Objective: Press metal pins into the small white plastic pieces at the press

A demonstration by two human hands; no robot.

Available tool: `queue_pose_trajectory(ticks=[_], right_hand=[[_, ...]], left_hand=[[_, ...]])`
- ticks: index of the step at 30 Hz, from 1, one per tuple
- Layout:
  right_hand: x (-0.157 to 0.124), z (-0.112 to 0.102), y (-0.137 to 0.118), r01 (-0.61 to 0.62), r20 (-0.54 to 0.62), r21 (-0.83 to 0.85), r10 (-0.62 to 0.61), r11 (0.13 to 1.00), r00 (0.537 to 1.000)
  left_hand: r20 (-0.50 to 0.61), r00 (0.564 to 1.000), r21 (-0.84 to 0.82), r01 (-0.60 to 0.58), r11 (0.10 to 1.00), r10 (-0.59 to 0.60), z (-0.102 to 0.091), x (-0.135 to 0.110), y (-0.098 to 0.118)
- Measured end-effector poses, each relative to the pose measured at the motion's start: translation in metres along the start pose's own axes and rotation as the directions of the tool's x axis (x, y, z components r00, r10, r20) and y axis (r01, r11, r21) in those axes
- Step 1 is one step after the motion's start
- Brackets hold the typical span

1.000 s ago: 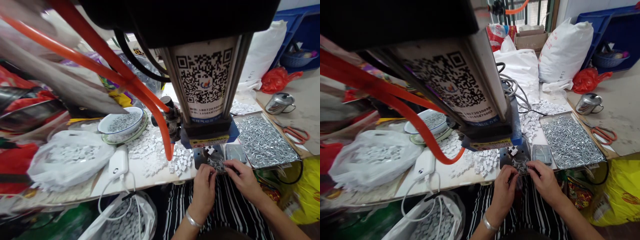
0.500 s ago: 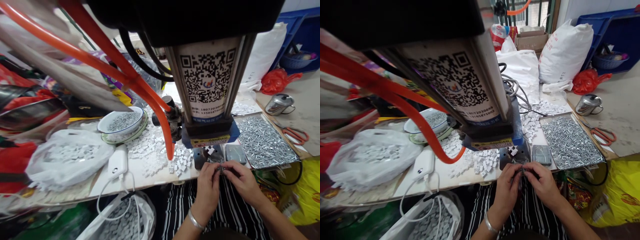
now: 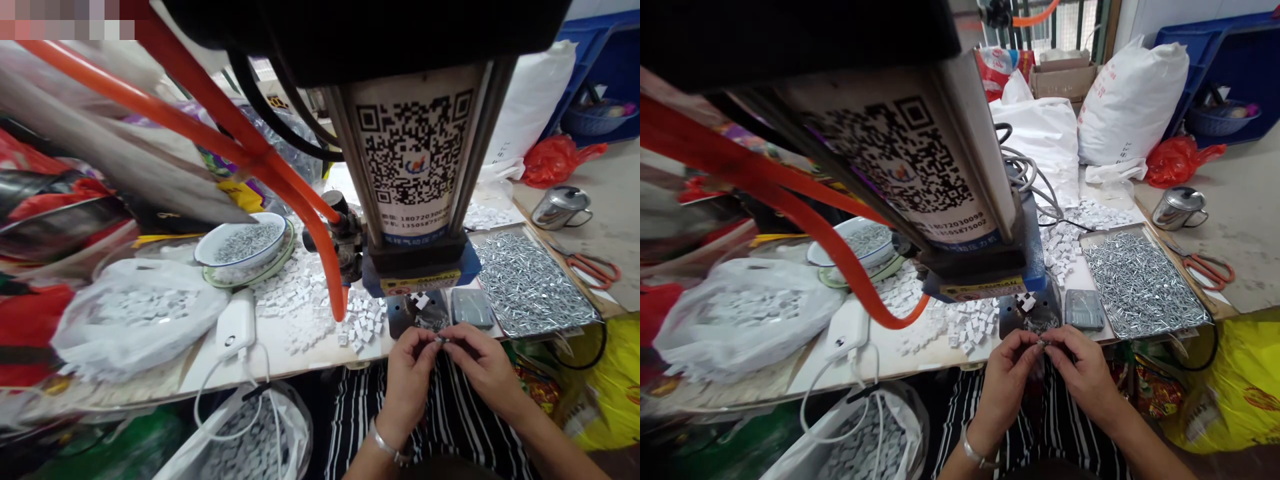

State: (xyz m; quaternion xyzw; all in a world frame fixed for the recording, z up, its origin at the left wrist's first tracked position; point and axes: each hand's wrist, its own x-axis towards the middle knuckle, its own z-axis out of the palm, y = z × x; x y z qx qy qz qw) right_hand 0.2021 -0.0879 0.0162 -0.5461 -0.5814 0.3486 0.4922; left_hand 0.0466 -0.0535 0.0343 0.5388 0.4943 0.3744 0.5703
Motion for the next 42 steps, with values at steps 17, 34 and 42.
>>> queue_pose_trajectory(ticks=[17, 34, 42], right_hand=[[0.0, 0.002, -0.01, 0.097, -0.002, -0.129, -0.098, 0.987, 0.995], [-0.013, 0.002, -0.008, 0.094, 0.054, -0.177, -0.086, 0.98, 0.995], [-0.011, -0.001, -0.011, 0.149, 0.13, -0.23, -0.122, 0.962, 0.984]], left_hand=[[0.083, 0.889, 0.477, -0.432, 0.765, 0.45, 0.004, -0.013, -0.001], [0.047, 0.858, 0.555, -0.448, 0.701, 0.511, 0.009, -0.02, -0.011], [0.123, 0.885, 0.63, -0.419, 0.654, 0.449, 0.005, -0.025, -0.013]])
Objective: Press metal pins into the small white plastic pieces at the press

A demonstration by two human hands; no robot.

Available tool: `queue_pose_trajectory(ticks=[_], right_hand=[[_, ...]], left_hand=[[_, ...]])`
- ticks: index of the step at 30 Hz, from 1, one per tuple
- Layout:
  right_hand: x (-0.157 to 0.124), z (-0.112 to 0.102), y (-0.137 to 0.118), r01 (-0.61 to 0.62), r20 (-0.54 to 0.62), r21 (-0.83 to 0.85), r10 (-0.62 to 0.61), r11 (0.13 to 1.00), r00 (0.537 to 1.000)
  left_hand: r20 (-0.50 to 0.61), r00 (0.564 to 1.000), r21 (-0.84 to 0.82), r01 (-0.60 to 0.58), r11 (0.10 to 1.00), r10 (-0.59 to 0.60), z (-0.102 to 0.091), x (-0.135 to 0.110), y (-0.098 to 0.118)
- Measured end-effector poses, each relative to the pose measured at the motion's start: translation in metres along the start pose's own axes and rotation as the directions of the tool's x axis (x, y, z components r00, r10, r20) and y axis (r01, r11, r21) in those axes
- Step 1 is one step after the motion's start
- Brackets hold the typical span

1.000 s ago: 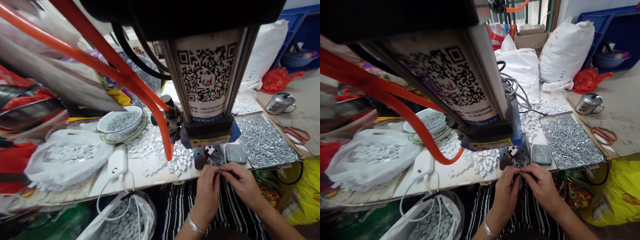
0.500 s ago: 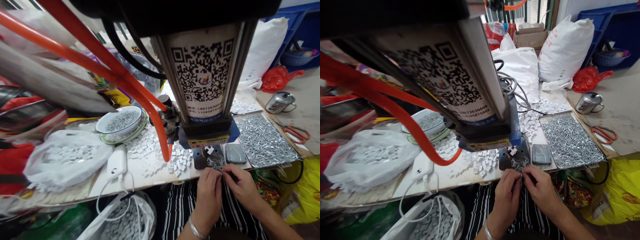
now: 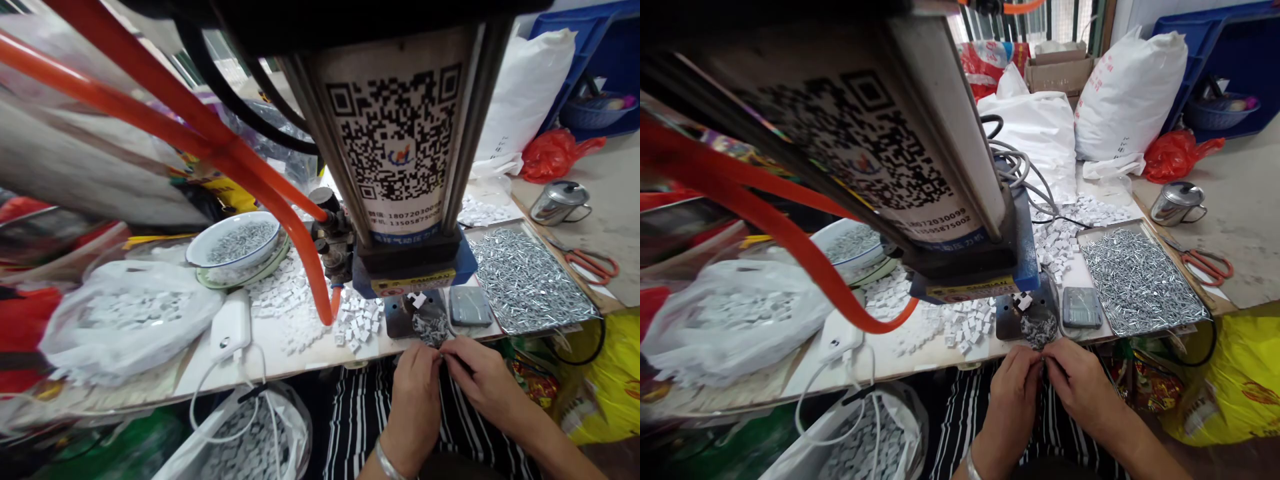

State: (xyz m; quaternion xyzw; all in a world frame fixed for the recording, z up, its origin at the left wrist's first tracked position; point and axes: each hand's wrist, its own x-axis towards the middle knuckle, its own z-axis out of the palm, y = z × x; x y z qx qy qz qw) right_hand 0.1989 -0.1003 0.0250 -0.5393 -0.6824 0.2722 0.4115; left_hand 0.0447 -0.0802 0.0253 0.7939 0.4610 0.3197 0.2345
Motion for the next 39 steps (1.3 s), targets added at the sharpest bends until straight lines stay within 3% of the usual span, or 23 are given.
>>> queue_pose_trajectory(ticks=[9, 17, 23, 31, 39], right_hand=[[-0.006, 0.006, 0.002, -0.049, 0.009, -0.006, 0.049, 0.999, 0.999], [-0.008, 0.011, 0.006, -0.11, -0.084, -0.039, 0.106, 0.993, 0.991], [0.001, 0.004, 0.012, -0.064, -0.193, -0.048, 0.053, 0.997, 0.98], [0.013, 0.01, 0.02, -0.006, -0.168, -0.102, -0.012, 0.995, 0.986], [0.01, 0.01, 0.022, 0.024, -0.134, -0.165, -0.047, 0.986, 0.99]], left_hand=[[0.109, 0.994, 0.087, -0.038, 0.995, 0.028, -0.002, -0.001, -0.002], [0.102, 0.995, -0.033, 0.019, 0.999, -0.016, -0.004, 0.001, 0.006], [0.032, 0.996, -0.093, 0.083, 0.992, -0.081, -0.011, 0.012, 0.002], [-0.025, 0.998, -0.089, 0.059, 0.994, -0.061, -0.006, 0.02, -0.006], [0.036, 0.994, -0.152, 0.11, 0.982, -0.106, -0.005, 0.02, -0.003]])
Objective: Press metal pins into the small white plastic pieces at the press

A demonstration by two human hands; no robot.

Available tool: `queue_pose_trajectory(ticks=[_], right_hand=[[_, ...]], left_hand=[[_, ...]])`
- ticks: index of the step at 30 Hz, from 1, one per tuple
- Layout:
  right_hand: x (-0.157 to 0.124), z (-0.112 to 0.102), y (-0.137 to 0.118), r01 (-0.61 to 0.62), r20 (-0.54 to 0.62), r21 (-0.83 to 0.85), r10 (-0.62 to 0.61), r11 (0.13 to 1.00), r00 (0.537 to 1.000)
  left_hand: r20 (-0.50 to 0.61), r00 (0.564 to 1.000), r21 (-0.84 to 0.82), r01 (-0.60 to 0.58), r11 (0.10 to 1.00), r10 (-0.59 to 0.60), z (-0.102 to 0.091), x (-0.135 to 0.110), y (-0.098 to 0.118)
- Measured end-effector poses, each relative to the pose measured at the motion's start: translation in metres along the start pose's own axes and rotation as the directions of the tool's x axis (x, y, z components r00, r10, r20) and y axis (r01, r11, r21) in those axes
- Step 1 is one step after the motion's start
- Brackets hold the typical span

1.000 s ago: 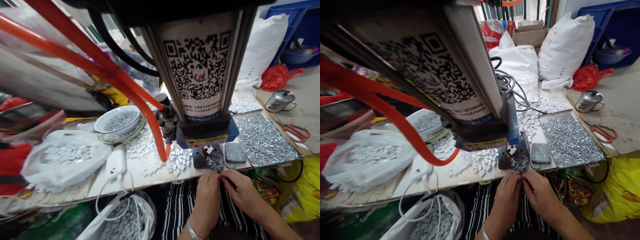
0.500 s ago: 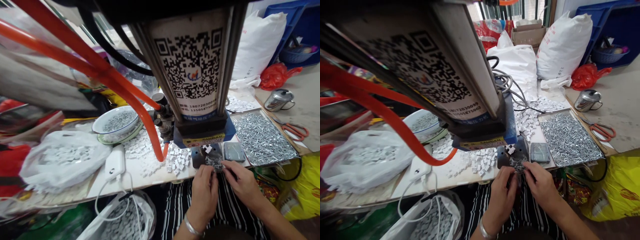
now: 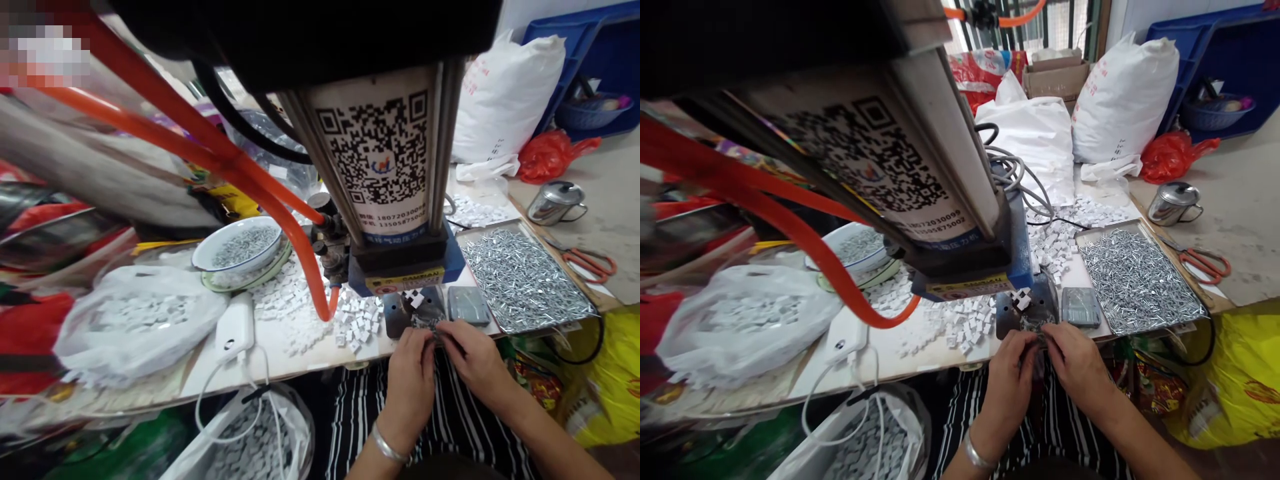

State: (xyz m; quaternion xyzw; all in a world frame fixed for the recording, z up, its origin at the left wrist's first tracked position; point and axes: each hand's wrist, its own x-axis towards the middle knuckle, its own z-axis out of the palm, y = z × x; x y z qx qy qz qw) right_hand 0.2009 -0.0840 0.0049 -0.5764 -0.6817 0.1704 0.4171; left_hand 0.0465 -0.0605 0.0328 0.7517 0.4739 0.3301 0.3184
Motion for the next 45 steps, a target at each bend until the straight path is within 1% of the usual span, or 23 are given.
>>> queue_pose_trajectory(ticks=[4, 8, 11, 12, 14, 17, 20, 22, 24, 25, 27, 28, 30, 31, 32, 33, 35, 38, 42, 45], right_hand=[[0.001, 0.004, 0.003, -0.008, 0.009, -0.017, 0.008, 1.0, 1.0], [0.005, -0.001, 0.001, -0.011, -0.009, 0.049, 0.011, 0.999, 1.0], [0.006, -0.008, -0.005, -0.003, -0.019, 0.12, 0.005, 0.993, 1.0], [0.006, -0.01, -0.007, 0.017, -0.013, 0.138, -0.015, 0.99, 1.0], [0.006, -0.013, -0.01, 0.074, 0.0, 0.157, -0.075, 0.985, 0.997], [0.006, -0.012, -0.013, 0.116, 0.016, 0.179, -0.12, 0.977, 0.993], [0.006, -0.009, -0.012, 0.07, 0.058, 0.239, -0.086, 0.969, 0.995], [0.005, -0.009, -0.01, 0.033, 0.09, 0.286, -0.061, 0.958, 0.994], [0.004, -0.009, -0.008, -0.01, 0.083, 0.316, -0.017, 0.949, 0.996], [0.003, -0.01, -0.006, -0.043, 0.066, 0.326, 0.023, 0.944, 0.998], [0.002, -0.011, -0.005, -0.153, 0.041, 0.368, 0.148, 0.917, 0.988], [0.001, -0.012, -0.006, -0.223, 0.044, 0.408, 0.225, 0.885, 0.973], [0.001, -0.012, -0.009, -0.353, 0.091, 0.503, 0.357, 0.789, 0.929], [0.001, -0.012, -0.012, -0.391, 0.112, 0.54, 0.397, 0.746, 0.911], [0.002, -0.012, -0.015, -0.406, 0.12, 0.561, 0.414, 0.721, 0.902], [0.003, -0.012, -0.019, -0.399, 0.113, 0.569, 0.413, 0.719, 0.904], [0.006, -0.012, -0.025, -0.353, 0.073, 0.558, 0.379, 0.751, 0.922], [0.009, -0.012, -0.028, -0.312, 0.04, 0.54, 0.347, 0.782, 0.937], [0.01, -0.011, -0.027, -0.312, 0.039, 0.535, 0.346, 0.785, 0.937], [0.011, -0.01, -0.026, -0.272, 0.032, 0.501, 0.296, 0.822, 0.955]], left_hand=[[0.019, 0.999, 0.004, 0.026, 1.0, -0.026, 0.0, 0.002, -0.006], [-0.029, 0.999, -0.027, 0.029, 0.999, -0.03, -0.002, 0.0, -0.008], [-0.057, 0.996, -0.102, 0.057, 0.993, -0.063, -0.004, -0.001, -0.003], [-0.04, 0.995, -0.141, 0.083, 0.986, -0.089, -0.005, 0.0, 0.0], [0.026, 0.987, -0.232, 0.162, 0.959, -0.16, -0.006, 0.001, 0.005], [0.142, 0.95, -0.372, 0.311, 0.875, -0.277, -0.007, 0.003, 0.008], [0.224, 0.903, -0.491, 0.429, 0.759, -0.366, -0.006, 0.003, 0.006], [0.245, 0.886, -0.539, 0.463, 0.704, -0.394, -0.005, 0.002, 0.004], [0.242, 0.878, -0.571, 0.472, 0.671, -0.412, -0.006, 0.002, 0.003], [0.241, 0.875, -0.588, 0.475, 0.654, -0.42, -0.006, 0.002, 0.003], [0.246, 0.869, -0.626, 0.481, 0.615, -0.429, -0.006, 0.001, 0.002], [0.252, 0.867, -0.645, 0.482, 0.593, -0.43, -0.006, 0.001, 0.001], [0.269, 0.864, -0.687, 0.482, 0.544, -0.426, -0.005, 0.0, 0.0], [0.279, 0.864, -0.711, 0.479, 0.514, -0.42, -0.004, -0.001, 0.0], [0.287, 0.864, -0.736, 0.475, 0.481, -0.414, -0.002, -0.001, -0.001], [0.295, 0.864, -0.759, 0.471, 0.449, -0.407, -0.001, -0.002, -0.002], [0.308, 0.866, -0.793, 0.463, 0.396, -0.395, 0.001, -0.004, -0.002], [0.317, 0.859, -0.82, 0.461, 0.339, -0.401, 0.001, -0.005, -0.001], [0.328, 0.852, -0.845, 0.458, 0.277, -0.407, 0.0, -0.003, 0.003], [0.328, 0.854, -0.858, 0.448, 0.251, -0.403, -0.001, -0.003, 0.005]])
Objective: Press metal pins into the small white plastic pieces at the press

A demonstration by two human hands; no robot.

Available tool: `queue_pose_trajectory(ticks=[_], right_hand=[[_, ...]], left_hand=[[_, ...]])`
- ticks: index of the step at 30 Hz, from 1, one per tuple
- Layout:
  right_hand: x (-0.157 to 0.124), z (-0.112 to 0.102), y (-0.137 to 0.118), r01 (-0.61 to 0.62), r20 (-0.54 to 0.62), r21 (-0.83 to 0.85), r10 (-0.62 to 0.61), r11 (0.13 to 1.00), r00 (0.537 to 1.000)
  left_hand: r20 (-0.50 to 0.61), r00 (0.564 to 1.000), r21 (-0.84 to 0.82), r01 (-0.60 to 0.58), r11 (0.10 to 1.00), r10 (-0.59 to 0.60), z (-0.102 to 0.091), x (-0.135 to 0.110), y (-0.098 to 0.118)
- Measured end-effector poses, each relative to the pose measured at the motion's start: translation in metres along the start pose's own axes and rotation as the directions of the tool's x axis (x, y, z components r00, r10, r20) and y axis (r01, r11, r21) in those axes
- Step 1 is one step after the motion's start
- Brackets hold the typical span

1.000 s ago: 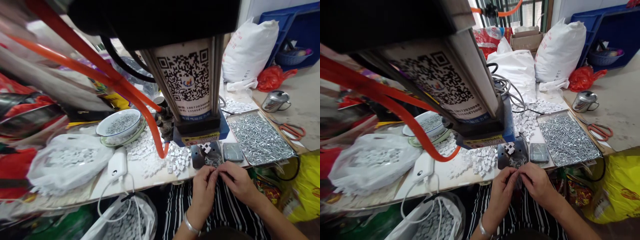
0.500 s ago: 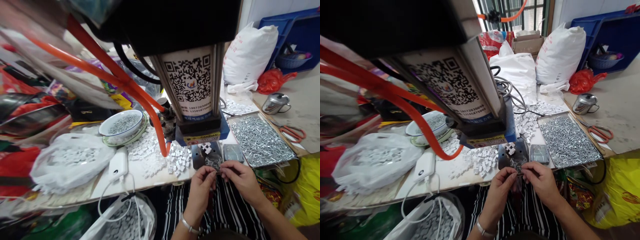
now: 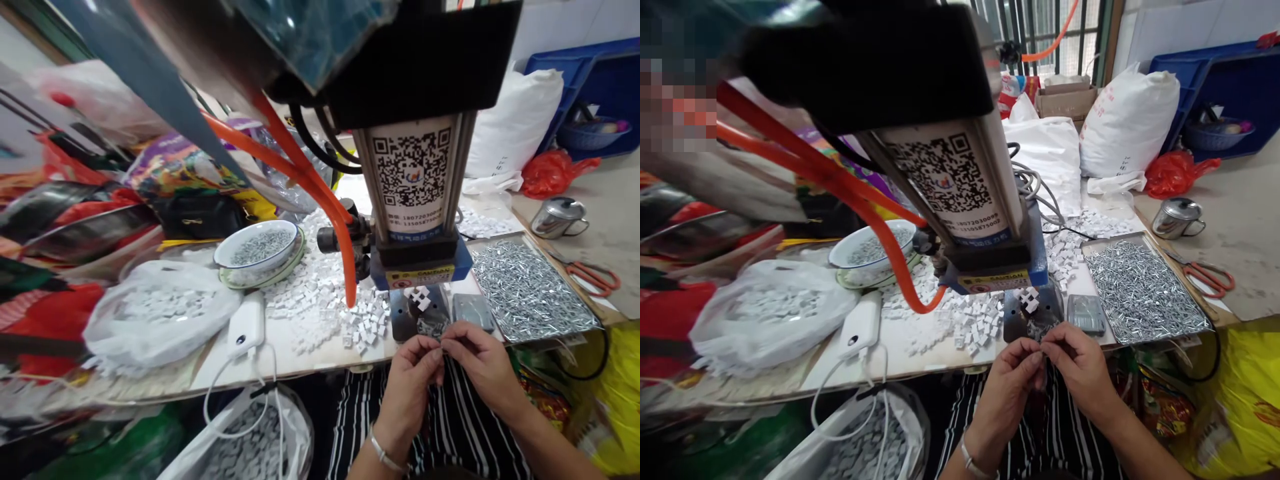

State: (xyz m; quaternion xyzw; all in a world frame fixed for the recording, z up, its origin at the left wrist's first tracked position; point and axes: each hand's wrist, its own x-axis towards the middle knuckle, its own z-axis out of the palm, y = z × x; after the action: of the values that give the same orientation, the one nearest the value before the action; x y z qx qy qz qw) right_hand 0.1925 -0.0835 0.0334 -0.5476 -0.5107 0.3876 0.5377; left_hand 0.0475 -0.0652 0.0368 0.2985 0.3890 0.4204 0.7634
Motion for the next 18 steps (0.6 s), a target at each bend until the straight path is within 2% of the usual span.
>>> queue_pose_trajectory(ticks=[7, 13, 18], right_hand=[[-0.004, 0.001, 0.006, 0.191, 0.049, -0.104, -0.187, 0.976, 0.981], [-0.007, 0.006, 0.012, 0.286, 0.114, -0.165, -0.269, 0.944, 0.956], [-0.008, 0.006, 0.007, 0.365, 0.128, -0.177, -0.346, 0.914, 0.929]], left_hand=[[0.014, 1.0, -0.056, 0.013, 0.998, -0.012, -0.008, -0.004, -0.001], [-0.021, 0.999, 0.065, -0.037, 0.997, 0.039, -0.017, -0.012, 0.001], [0.083, 0.997, 0.151, -0.022, 0.988, 0.009, -0.022, -0.015, 0.008]])
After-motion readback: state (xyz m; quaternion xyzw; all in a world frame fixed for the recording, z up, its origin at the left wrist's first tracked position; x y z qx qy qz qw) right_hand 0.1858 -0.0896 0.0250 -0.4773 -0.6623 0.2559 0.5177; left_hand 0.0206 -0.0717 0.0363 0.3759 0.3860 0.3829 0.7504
